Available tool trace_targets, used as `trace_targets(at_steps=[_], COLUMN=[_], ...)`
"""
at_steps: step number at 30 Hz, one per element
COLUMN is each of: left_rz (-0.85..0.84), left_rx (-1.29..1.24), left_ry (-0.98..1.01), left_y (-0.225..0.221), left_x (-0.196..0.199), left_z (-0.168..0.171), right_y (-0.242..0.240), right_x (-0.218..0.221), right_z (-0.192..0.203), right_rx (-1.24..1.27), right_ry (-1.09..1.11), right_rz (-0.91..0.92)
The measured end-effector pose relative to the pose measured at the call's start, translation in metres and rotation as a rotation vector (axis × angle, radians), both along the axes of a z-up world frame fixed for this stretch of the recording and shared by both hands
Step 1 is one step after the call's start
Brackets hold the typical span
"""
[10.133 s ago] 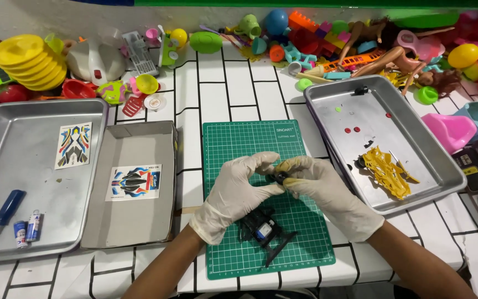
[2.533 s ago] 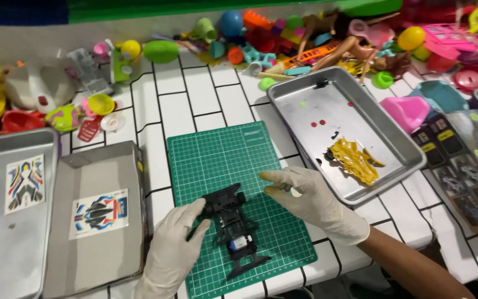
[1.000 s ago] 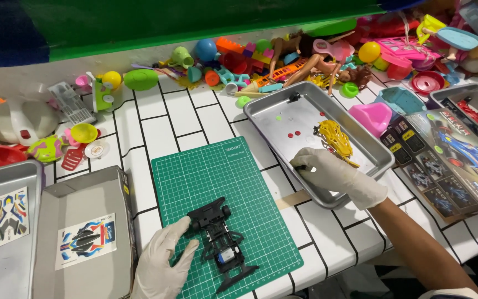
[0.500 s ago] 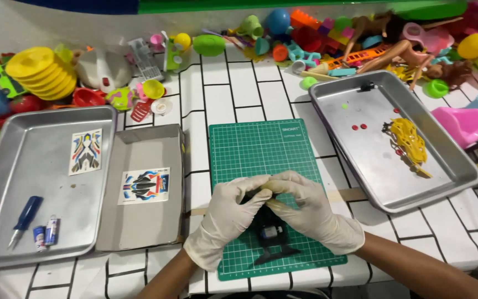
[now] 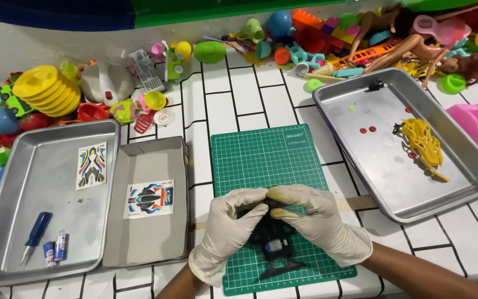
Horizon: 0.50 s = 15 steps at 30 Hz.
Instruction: Assembling a mini 4WD toy car by installing internal components like gears and motor into the chassis on a cutting mat.
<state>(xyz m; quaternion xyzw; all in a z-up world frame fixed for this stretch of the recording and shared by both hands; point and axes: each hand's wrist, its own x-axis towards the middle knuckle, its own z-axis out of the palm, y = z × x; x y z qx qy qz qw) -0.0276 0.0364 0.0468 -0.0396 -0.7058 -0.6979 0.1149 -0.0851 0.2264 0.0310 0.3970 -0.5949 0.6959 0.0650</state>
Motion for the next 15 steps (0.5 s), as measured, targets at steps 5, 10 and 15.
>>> trace_targets(at_steps=[5, 10, 15], left_rz=[0.019, 0.015, 0.045], left_rx=[0.057, -0.028, -0.178], left_ry=[-0.071, 0.019, 0.211], left_y=[0.003, 0.004, 0.004], left_x=[0.004, 0.006, 0.007], left_z=[0.0, 0.008, 0.011], right_y=[0.0, -0.001, 0.0], right_x=[0.002, 0.005, 0.007], right_z=[0.009, 0.003, 0.004], right_rx=[0.046, 0.07, 0.059], right_ry=[0.01, -0.015, -0.035], right_rz=[-0.007, -0.068, -0.047])
